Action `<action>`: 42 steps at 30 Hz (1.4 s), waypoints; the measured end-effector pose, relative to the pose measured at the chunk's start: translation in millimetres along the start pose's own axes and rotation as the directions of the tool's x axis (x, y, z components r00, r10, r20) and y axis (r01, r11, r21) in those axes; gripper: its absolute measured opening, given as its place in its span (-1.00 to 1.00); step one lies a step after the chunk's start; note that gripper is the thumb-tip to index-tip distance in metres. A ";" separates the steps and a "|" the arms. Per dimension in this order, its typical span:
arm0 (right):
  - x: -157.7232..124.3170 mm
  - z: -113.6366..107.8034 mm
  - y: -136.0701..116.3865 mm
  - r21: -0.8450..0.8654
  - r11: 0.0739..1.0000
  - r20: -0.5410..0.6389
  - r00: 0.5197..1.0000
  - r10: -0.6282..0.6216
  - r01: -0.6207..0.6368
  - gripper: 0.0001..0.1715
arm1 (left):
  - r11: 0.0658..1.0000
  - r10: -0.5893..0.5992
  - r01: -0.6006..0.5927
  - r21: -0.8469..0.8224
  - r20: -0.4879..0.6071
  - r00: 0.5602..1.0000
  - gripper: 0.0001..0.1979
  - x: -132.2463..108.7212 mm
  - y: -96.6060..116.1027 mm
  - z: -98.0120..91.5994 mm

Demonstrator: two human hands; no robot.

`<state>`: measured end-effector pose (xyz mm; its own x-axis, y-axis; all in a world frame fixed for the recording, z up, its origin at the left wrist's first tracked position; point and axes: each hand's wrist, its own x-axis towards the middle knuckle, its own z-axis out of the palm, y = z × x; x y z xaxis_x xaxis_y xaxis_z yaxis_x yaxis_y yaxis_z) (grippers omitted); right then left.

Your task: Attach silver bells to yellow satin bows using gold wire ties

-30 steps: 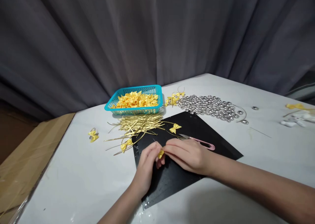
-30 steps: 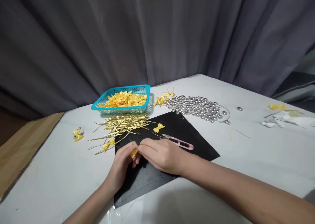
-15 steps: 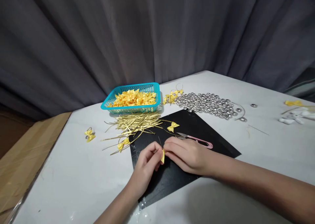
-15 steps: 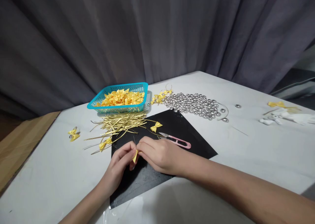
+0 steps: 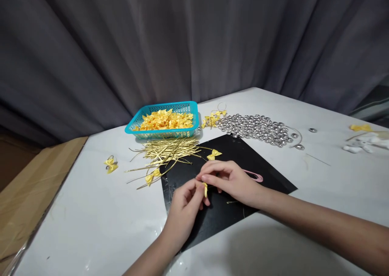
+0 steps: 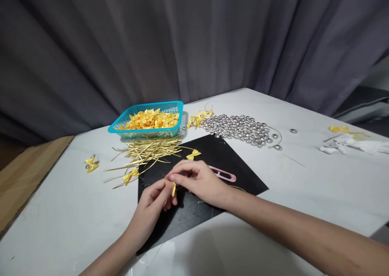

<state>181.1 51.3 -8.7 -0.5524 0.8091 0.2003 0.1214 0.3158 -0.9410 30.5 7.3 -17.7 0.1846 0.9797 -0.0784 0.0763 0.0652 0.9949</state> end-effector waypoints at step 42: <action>0.3 -35.6 -41.4 0.729 0.585 -0.130 0.766 0.629 -0.356 -0.89 | 0.997 -0.072 0.067 0.027 0.200 0.977 -0.69 2.8 8.0 -1.3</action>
<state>205.4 56.1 40.1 -0.2401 0.8831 -0.4031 -0.3333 -0.4650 -0.8202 30.3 10.8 -10.0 0.3706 0.9148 -0.1603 0.1154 0.1259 0.9853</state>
